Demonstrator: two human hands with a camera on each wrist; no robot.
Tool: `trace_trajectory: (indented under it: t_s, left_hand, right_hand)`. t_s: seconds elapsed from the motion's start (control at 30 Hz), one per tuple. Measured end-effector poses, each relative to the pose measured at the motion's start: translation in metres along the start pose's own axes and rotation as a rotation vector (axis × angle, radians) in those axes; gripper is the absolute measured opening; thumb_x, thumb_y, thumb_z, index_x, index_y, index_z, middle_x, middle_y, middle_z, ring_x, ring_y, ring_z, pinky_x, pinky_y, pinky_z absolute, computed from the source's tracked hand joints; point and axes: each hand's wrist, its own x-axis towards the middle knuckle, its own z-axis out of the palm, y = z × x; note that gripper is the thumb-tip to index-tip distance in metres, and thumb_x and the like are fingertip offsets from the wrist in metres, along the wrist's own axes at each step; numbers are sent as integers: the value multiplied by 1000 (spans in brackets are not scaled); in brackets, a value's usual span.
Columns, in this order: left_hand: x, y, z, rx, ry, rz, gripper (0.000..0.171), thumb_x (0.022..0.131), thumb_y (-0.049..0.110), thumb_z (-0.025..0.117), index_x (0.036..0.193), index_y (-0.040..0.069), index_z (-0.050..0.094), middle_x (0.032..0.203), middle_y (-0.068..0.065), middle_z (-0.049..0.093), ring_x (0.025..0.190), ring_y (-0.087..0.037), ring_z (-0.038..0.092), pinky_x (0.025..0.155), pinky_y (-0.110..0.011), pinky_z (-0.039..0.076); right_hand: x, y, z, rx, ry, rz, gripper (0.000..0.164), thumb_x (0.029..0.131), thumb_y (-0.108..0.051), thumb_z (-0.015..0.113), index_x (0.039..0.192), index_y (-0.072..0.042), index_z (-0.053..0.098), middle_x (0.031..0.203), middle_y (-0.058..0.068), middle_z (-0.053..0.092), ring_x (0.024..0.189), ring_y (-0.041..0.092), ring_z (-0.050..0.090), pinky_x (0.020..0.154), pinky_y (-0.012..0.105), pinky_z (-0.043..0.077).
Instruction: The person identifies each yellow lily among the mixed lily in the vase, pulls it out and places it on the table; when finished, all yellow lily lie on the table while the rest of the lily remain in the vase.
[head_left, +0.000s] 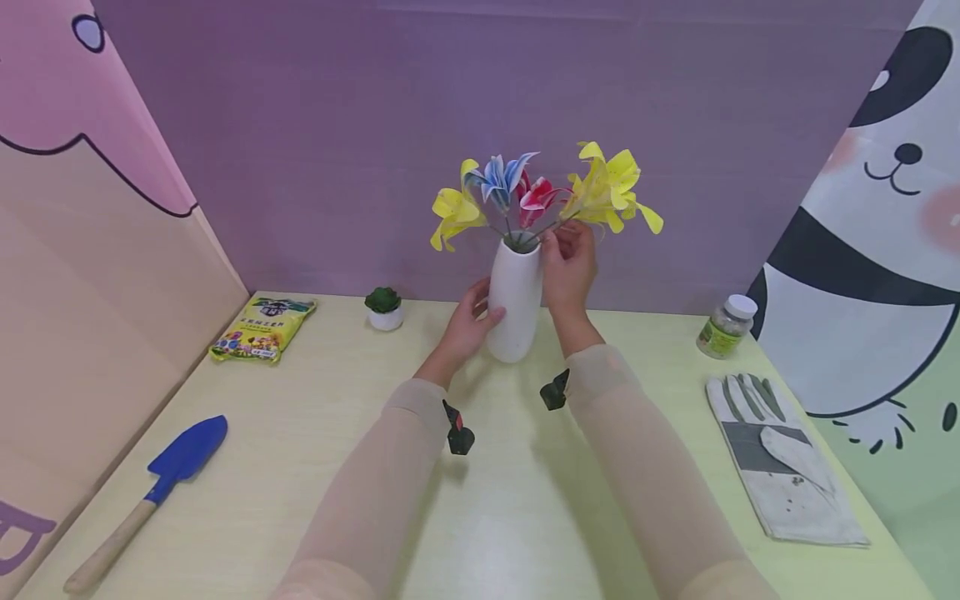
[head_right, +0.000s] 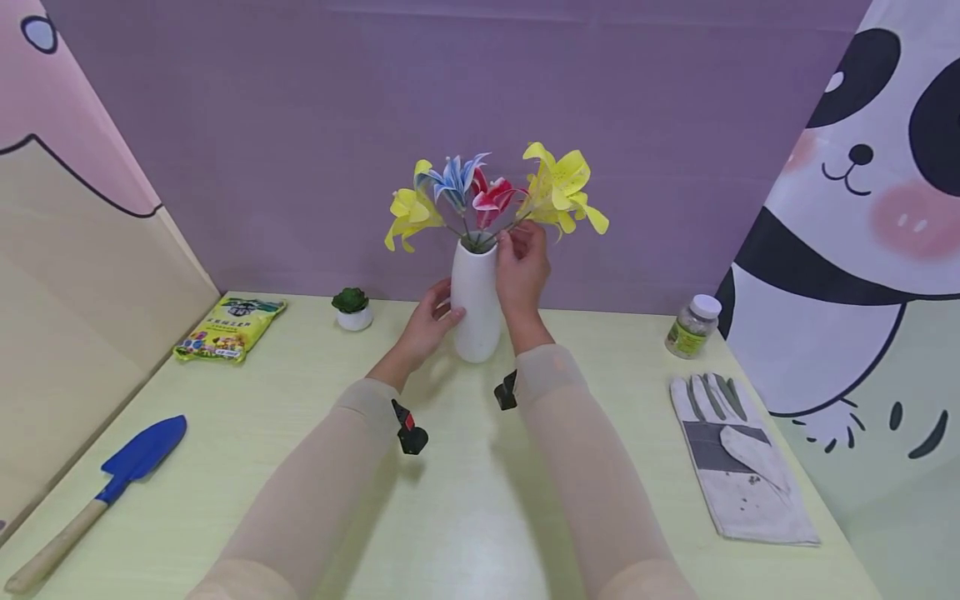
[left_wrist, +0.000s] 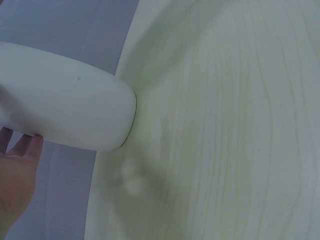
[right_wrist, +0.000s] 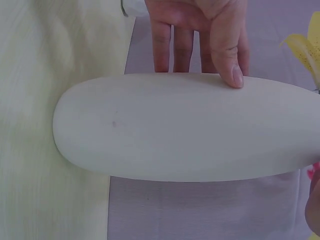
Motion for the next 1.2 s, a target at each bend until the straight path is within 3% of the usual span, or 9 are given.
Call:
trace_trajectory:
  t_s: [0.23,0.53,0.77,0.93,1.2]
  left_hand:
    - [0,-1,0,-10,-12,5,65,98,11,60,153,8,25,156,-13,28,140,-32,30,113,-44,29]
    - [1,-3,1,-18,-4,4,65,97,11,61,152,8,27,155,-13,30,139,-31,31,113,-41,31]
    - [1,-4,2,-7,20,13,63,97,11,61,152,8,29,153,-12,33,138,-30,34,112,-41,33]
    - [1,-4,2,-13,25,24,63,97,9,61,151,7,30,153,-12,34,137,-30,35,111,-40,34]
    - [2,-4,2,-1,30,-2,64,97,11,62,152,9,30,153,-11,34,137,-28,35,111,-39,33]
  right_hand:
    - [3,-5,-1,7,18,13,30,97,-10,62,123,-2,51,108,12,62,96,24,62,88,26,52]
    - [6,-11,-2,122,49,30,28,97,-8,62,122,-3,50,99,8,60,86,17,61,82,28,56]
    - [8,-21,-5,198,64,-4,31,96,-5,62,123,0,49,96,9,62,84,26,62,80,34,57]
    - [10,-26,-7,197,58,-42,30,96,-6,62,123,-1,49,95,5,62,85,25,64,78,29,57]
    - [13,-33,-13,241,75,-95,25,96,-3,61,118,-2,50,95,10,61,82,24,65,74,27,57]
